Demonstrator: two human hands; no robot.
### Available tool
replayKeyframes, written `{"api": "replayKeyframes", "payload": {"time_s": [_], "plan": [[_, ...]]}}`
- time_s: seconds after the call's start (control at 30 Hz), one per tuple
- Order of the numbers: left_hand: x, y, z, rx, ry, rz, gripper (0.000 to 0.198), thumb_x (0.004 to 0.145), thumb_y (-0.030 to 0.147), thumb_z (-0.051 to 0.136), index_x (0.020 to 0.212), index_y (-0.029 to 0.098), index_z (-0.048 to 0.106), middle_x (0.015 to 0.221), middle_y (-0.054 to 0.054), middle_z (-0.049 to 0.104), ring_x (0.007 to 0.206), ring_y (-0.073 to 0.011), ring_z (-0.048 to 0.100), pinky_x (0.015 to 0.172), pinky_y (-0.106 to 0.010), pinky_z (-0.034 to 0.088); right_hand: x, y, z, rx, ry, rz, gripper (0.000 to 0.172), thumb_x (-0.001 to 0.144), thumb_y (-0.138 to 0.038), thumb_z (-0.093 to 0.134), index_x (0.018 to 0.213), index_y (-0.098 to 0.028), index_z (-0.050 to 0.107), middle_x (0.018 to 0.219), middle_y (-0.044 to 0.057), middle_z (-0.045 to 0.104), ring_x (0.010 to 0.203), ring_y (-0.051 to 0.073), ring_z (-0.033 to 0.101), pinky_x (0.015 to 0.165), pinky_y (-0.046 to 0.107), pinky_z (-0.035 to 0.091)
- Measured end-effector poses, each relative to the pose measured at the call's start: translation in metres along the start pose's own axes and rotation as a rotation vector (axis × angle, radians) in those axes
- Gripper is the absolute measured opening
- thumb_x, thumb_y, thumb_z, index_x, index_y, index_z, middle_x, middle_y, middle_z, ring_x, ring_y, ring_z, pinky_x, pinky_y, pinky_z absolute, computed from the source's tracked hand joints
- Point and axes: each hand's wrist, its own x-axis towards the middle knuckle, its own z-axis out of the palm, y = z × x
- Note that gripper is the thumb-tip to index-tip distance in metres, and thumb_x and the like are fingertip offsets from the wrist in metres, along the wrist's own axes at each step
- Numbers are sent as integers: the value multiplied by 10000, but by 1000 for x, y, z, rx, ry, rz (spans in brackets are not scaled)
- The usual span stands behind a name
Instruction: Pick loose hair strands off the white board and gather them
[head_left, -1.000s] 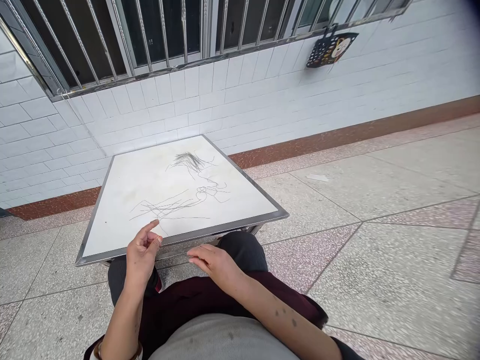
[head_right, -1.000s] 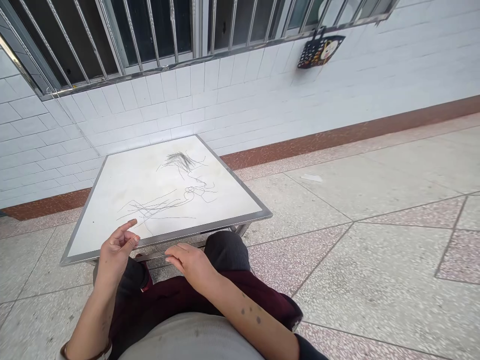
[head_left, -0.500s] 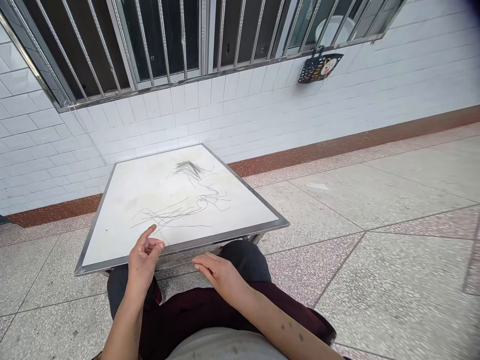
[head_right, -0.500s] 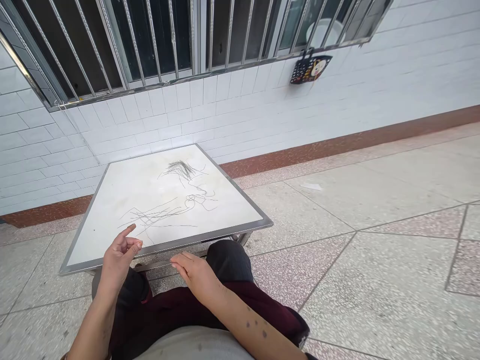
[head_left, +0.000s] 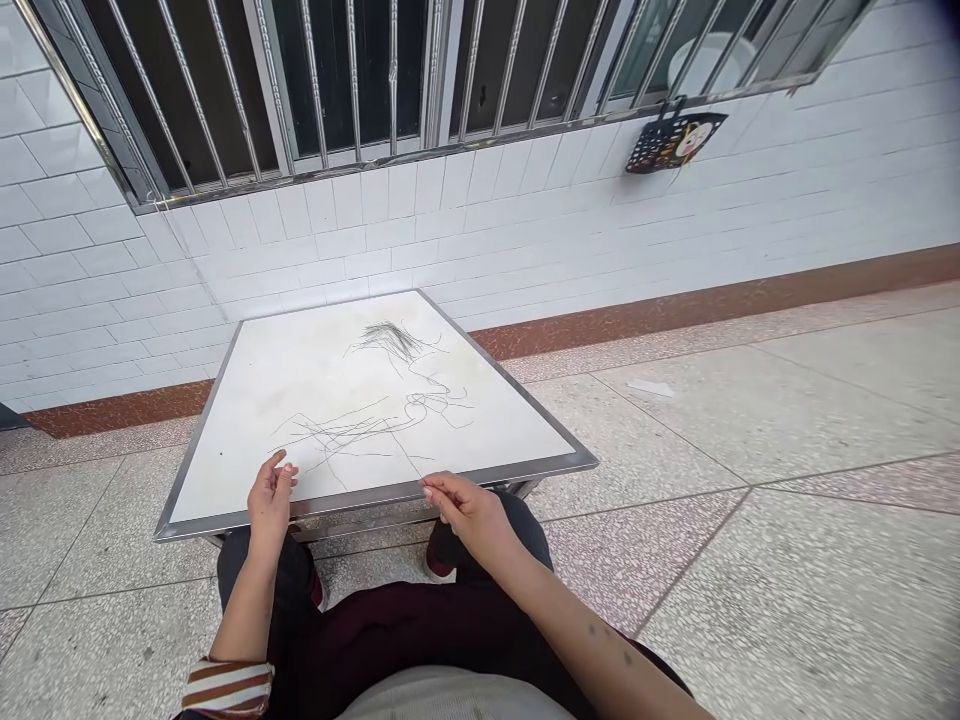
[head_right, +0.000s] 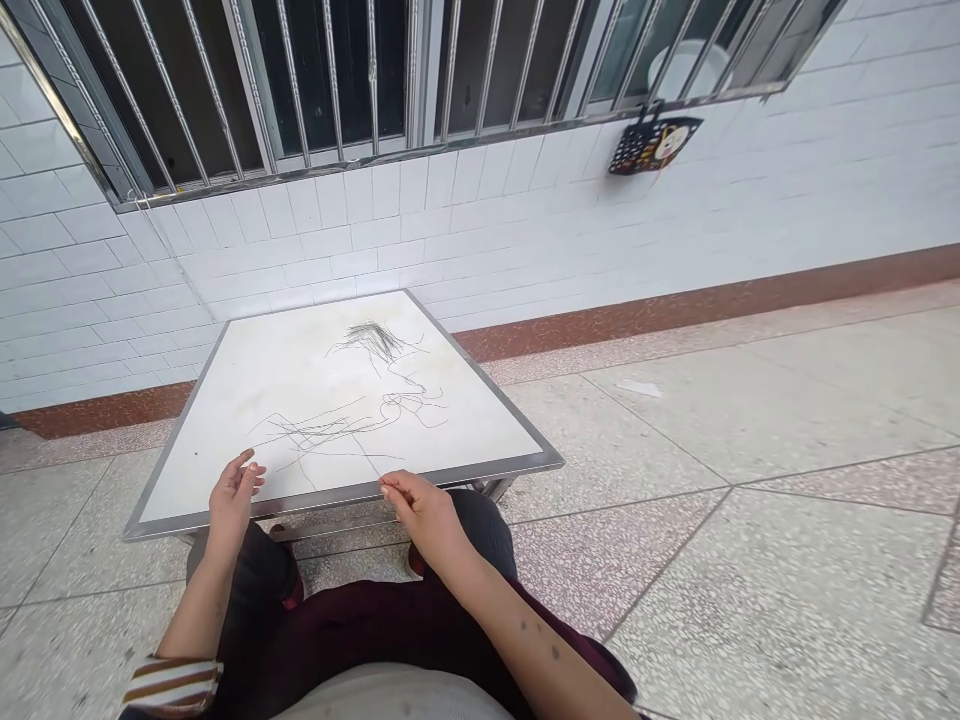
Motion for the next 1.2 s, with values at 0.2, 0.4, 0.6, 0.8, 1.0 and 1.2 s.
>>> {"api": "replayKeyframes", "payload": {"time_s": [0.2, 0.4, 0.6, 0.8, 1.0, 1.2], "plan": [[34, -42, 5, 187, 112, -15, 421, 910, 447, 438, 1212, 196, 588, 913, -67, 710, 828, -201, 659, 769, -328, 491, 60, 13, 1, 53, -32, 201, 227, 832, -408, 536, 884, -221, 652, 761, -2, 655, 538, 121, 555, 477, 231, 450], [35, -47, 15, 372, 161, 40, 376, 928, 387, 439, 1240, 242, 591, 994, -71, 704, 880, -221, 635, 740, -321, 452, 153, 39, 15, -30, -66, 308, 146, 875, -299, 536, 919, -202, 636, 841, 4, 677, 618, 108, 592, 534, 211, 464], [32, -48, 18, 448, 159, 47, 364, 937, 357, 421, 1237, 243, 592, 1022, -73, 707, 856, -220, 640, 711, -313, 443, 230, 57, 33, -137, -173, 419, 284, 941, -334, 558, 1163, -159, 582, 1138, 77, 616, 936, 182, 628, 804, 373, 544], [31, -47, 19, 521, 146, 26, 371, 953, 356, 386, 1255, 243, 569, 1051, -69, 703, 885, -218, 645, 718, -314, 448, 273, 71, 37, -275, -214, 456, 292, 945, -328, 552, 1195, -179, 573, 1213, 87, 585, 1007, 198, 608, 856, 402, 530], [31, -46, 19, 539, 164, 55, 360, 951, 347, 401, 1246, 235, 574, 1021, -62, 702, 860, -201, 647, 719, -305, 457, 296, 77, 30, -363, -188, 363, 314, 941, -334, 559, 1204, -163, 562, 1189, 86, 593, 986, 198, 616, 836, 400, 536], [31, -48, 20, 530, 181, 81, 347, 943, 333, 422, 1227, 224, 589, 992, -58, 704, 824, -188, 644, 721, -301, 461, 256, 66, 54, -407, -241, 38, 246, 972, -266, 436, 1133, -225, 617, 1155, 63, 621, 902, 165, 614, 778, 287, 489]]}}
